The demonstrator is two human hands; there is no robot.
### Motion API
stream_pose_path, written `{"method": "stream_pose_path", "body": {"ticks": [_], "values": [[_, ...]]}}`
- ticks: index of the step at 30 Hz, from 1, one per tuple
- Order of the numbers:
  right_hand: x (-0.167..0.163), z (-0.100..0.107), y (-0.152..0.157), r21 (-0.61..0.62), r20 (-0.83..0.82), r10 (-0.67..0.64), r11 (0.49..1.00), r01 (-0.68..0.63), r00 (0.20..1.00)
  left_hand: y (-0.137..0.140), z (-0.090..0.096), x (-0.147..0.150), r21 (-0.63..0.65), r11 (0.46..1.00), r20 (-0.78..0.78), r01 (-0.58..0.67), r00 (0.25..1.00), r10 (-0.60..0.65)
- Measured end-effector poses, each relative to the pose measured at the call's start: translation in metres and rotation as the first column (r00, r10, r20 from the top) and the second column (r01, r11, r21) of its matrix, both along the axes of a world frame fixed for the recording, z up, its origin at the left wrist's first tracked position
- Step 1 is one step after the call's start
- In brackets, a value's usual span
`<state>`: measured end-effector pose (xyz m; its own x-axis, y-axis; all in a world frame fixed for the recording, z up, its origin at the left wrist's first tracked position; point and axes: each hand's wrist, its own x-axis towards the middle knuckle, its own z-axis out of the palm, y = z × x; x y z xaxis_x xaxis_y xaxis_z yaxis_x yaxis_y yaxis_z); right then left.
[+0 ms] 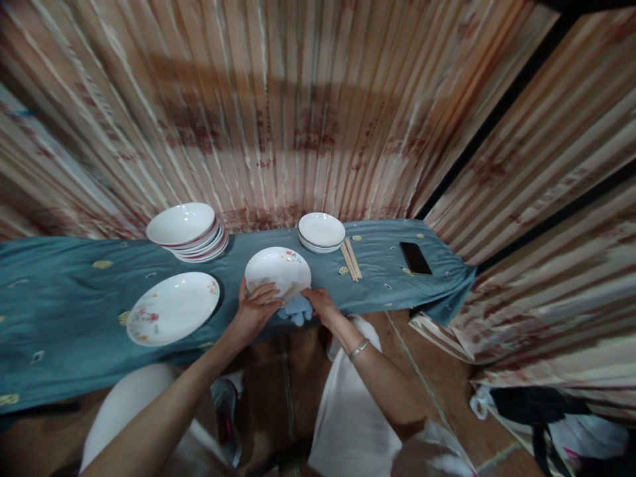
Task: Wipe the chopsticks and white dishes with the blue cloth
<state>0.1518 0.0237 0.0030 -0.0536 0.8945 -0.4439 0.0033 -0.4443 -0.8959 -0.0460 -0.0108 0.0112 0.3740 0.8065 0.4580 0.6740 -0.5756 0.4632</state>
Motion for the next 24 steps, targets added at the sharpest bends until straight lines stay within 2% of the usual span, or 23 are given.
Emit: {"method": "stream_pose_path", "body": {"ticks": [3,7,11,16,20,22,24], "values": [[0.002,0.001,0.001,0.005,0.026,0.013,1.0,-0.014,1.0,0.002,-0.003,0.003,-0.097,0.994,0.134,0.057,0.99,-0.043],[0.003,0.004,0.004,-0.005,0.044,0.028,1.0,-0.028,0.999,0.002,-0.004,0.005,-0.155,0.984,0.226,0.087,0.973,-0.05],[0.002,0.014,0.007,0.022,0.038,0.032,0.999,-0.033,0.999,0.004,0.002,0.004,-0.232,0.971,0.411,0.058,0.911,0.043],[0.0,0.035,0.008,0.219,-0.019,0.016,0.976,-0.011,1.0,0.007,0.018,-0.005,-0.309,0.951,0.568,-0.018,0.798,0.199],[0.0,0.05,0.007,0.408,0.022,0.009,0.913,-0.017,1.0,0.009,0.029,-0.015,-0.403,0.908,0.652,-0.113,0.661,0.371],[0.001,0.058,0.006,0.524,0.124,-0.006,0.849,-0.061,0.992,0.01,0.033,-0.021,-0.466,0.877,0.696,-0.115,0.565,0.443],[0.003,0.066,0.005,0.621,0.258,-0.052,0.774,-0.124,0.965,0.01,0.036,-0.024,-0.506,0.86,0.756,-0.066,0.446,0.479]]}}
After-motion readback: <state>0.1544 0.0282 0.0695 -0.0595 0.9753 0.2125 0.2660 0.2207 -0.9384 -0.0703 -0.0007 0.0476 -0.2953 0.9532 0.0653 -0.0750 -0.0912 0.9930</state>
